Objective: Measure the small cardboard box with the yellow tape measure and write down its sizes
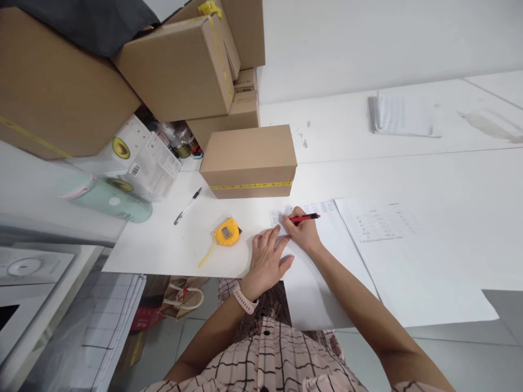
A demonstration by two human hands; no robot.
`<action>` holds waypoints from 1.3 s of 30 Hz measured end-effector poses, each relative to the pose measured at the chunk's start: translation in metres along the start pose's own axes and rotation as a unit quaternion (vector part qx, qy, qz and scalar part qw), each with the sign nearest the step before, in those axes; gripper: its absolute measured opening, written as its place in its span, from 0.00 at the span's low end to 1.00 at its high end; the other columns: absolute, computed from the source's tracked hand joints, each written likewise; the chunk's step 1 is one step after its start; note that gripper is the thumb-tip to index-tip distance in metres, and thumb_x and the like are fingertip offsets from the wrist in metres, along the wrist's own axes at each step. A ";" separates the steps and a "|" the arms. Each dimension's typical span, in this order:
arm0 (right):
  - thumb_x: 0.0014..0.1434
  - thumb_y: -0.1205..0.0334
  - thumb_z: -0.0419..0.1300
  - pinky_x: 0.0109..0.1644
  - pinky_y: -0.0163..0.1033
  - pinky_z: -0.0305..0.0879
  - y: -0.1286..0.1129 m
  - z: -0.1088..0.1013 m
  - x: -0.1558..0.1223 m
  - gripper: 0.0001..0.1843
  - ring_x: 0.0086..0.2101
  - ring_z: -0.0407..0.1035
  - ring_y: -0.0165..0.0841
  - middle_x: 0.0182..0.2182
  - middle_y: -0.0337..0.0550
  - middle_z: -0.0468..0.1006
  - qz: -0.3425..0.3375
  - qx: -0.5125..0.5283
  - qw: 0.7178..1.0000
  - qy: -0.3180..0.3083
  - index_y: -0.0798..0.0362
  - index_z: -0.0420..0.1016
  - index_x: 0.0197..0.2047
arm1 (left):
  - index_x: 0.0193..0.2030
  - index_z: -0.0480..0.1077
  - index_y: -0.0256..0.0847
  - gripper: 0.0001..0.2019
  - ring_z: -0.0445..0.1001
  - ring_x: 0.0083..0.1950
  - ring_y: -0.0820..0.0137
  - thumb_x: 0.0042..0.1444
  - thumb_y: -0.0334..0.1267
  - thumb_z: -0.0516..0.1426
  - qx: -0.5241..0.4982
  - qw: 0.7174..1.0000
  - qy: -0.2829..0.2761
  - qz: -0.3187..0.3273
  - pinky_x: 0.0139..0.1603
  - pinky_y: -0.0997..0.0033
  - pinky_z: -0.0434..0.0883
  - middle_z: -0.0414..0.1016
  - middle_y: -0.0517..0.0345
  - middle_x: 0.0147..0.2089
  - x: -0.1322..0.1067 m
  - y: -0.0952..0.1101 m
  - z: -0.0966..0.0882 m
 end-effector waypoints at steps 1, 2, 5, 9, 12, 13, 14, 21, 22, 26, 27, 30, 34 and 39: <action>0.57 0.47 0.64 0.28 0.38 0.54 0.000 0.000 0.000 0.21 0.24 0.55 0.29 0.21 0.34 0.62 0.000 0.000 1.000 0.000 0.50 0.61 0.24 | 0.63 0.63 0.42 0.23 0.57 0.69 0.52 0.65 0.47 0.55 0.001 1.000 0.001 0.000 0.65 0.42 0.60 0.57 0.43 0.72 0.000 0.000 0.000; 0.57 0.48 0.64 0.28 0.38 0.54 0.000 0.000 0.000 0.21 0.24 0.55 0.29 0.21 0.34 0.62 0.001 0.001 1.000 0.001 0.49 0.61 0.24 | 0.63 0.63 0.42 0.23 0.57 0.69 0.52 0.65 0.47 0.55 0.001 1.000 0.002 0.000 0.65 0.42 0.60 0.57 0.43 0.72 0.000 0.000 0.000; 0.57 0.48 0.64 0.28 0.38 0.54 -0.001 -0.001 0.001 0.20 0.24 0.55 0.29 0.20 0.34 0.61 0.003 -0.002 1.000 0.004 0.49 0.61 0.24 | 0.63 0.63 0.42 0.23 0.57 0.70 0.52 0.65 0.47 0.55 0.003 1.000 0.004 -0.001 0.65 0.43 0.60 0.57 0.43 0.72 0.000 0.000 0.000; 0.57 0.47 0.64 0.28 0.38 0.55 -0.003 -0.003 0.001 0.20 0.24 0.56 0.29 0.20 0.34 0.62 0.005 -0.008 1.000 0.014 0.49 0.61 0.24 | 0.63 0.64 0.43 0.22 0.57 0.69 0.53 0.65 0.47 0.55 0.003 1.000 0.005 0.001 0.65 0.43 0.60 0.57 0.43 0.72 0.000 0.000 -0.001; 0.57 0.47 0.63 0.29 0.38 0.55 -0.004 -0.003 0.001 0.20 0.24 0.56 0.30 0.20 0.35 0.62 0.004 -0.012 1.000 0.013 0.49 0.61 0.24 | 0.63 0.63 0.43 0.23 0.57 0.69 0.52 0.65 0.47 0.55 0.002 1.000 0.004 0.000 0.65 0.43 0.60 0.57 0.43 0.72 0.000 0.000 0.000; 0.57 0.48 0.63 0.28 0.38 0.55 -0.004 -0.003 0.001 0.20 0.24 0.56 0.30 0.20 0.35 0.62 0.003 -0.013 1.000 0.011 0.49 0.61 0.24 | 0.64 0.63 0.43 0.23 0.57 0.69 0.52 0.65 0.47 0.55 0.002 1.000 0.003 0.000 0.65 0.42 0.60 0.57 0.43 0.72 0.000 0.000 0.000; 0.57 0.48 0.64 0.28 0.38 0.55 -0.004 -0.002 0.001 0.20 0.24 0.55 0.29 0.20 0.35 0.62 0.002 -0.012 1.000 0.010 0.49 0.61 0.24 | 0.64 0.63 0.43 0.23 0.57 0.69 0.52 0.65 0.47 0.55 0.002 1.000 0.002 0.000 0.65 0.42 0.60 0.57 0.43 0.72 0.000 0.000 0.000; 0.56 0.51 0.64 0.28 0.38 0.54 -0.003 -0.003 0.001 0.19 0.23 0.55 0.29 0.19 0.34 0.61 0.006 -0.007 1.000 0.013 0.49 0.60 0.23 | 0.63 0.64 0.43 0.22 0.57 0.69 0.52 0.65 0.47 0.55 0.004 1.000 0.005 0.001 0.65 0.43 0.60 0.57 0.44 0.72 0.000 0.000 0.000; 0.56 0.50 0.64 0.28 0.38 0.54 -0.003 -0.003 0.001 0.19 0.23 0.55 0.29 0.19 0.34 0.61 0.007 -0.006 1.000 0.012 0.49 0.60 0.23 | 0.63 0.64 0.43 0.22 0.57 0.69 0.52 0.65 0.47 0.55 0.004 1.000 0.006 0.000 0.65 0.42 0.60 0.58 0.44 0.72 0.000 0.000 0.000; 0.56 0.49 0.63 0.28 0.38 0.55 -0.003 -0.005 0.001 0.19 0.24 0.56 0.29 0.20 0.34 0.62 0.004 -0.008 1.000 0.020 0.49 0.61 0.24 | 0.63 0.64 0.43 0.22 0.57 0.69 0.52 0.65 0.47 0.55 0.006 1.000 0.009 0.001 0.64 0.43 0.61 0.57 0.43 0.72 0.000 0.000 0.000; 0.57 0.49 0.63 0.28 0.38 0.55 -0.003 -0.005 0.001 0.19 0.24 0.56 0.29 0.20 0.34 0.62 0.002 -0.009 1.000 0.021 0.49 0.61 0.24 | 0.63 0.64 0.43 0.22 0.57 0.69 0.52 0.65 0.47 0.55 0.006 1.000 0.010 0.002 0.64 0.43 0.61 0.57 0.43 0.72 0.000 0.000 0.000; 0.56 0.50 0.63 0.28 0.38 0.54 -0.003 -0.005 0.001 0.19 0.24 0.55 0.29 0.20 0.34 0.61 -0.001 -0.009 1.000 0.019 0.49 0.60 0.24 | 0.63 0.64 0.42 0.22 0.57 0.69 0.52 0.65 0.47 0.55 0.006 1.000 0.011 0.004 0.64 0.43 0.61 0.57 0.43 0.72 0.000 0.000 -0.001; 0.56 0.52 0.63 0.28 0.38 0.53 -0.001 -0.005 0.002 0.18 0.23 0.54 0.29 0.20 0.34 0.61 0.009 -0.005 1.000 0.019 0.49 0.60 0.23 | 0.63 0.64 0.43 0.22 0.57 0.69 0.52 0.65 0.47 0.55 0.004 1.000 0.008 0.002 0.64 0.43 0.60 0.57 0.43 0.72 0.000 0.000 0.000; 0.57 0.53 0.63 0.29 0.38 0.54 -0.003 -0.006 0.002 0.17 0.24 0.55 0.30 0.20 0.34 0.61 -0.001 -0.010 1.000 0.028 0.49 0.60 0.24 | 0.64 0.64 0.43 0.23 0.57 0.69 0.53 0.65 0.47 0.55 0.002 1.000 0.001 0.000 0.65 0.43 0.60 0.57 0.43 0.72 0.000 0.000 0.001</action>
Point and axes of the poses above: each hand's wrist, its own x-axis towards the middle knuckle, its own z-axis out of the palm, y = z × x, the point moved 9 cm from there along x, towards the middle knuckle
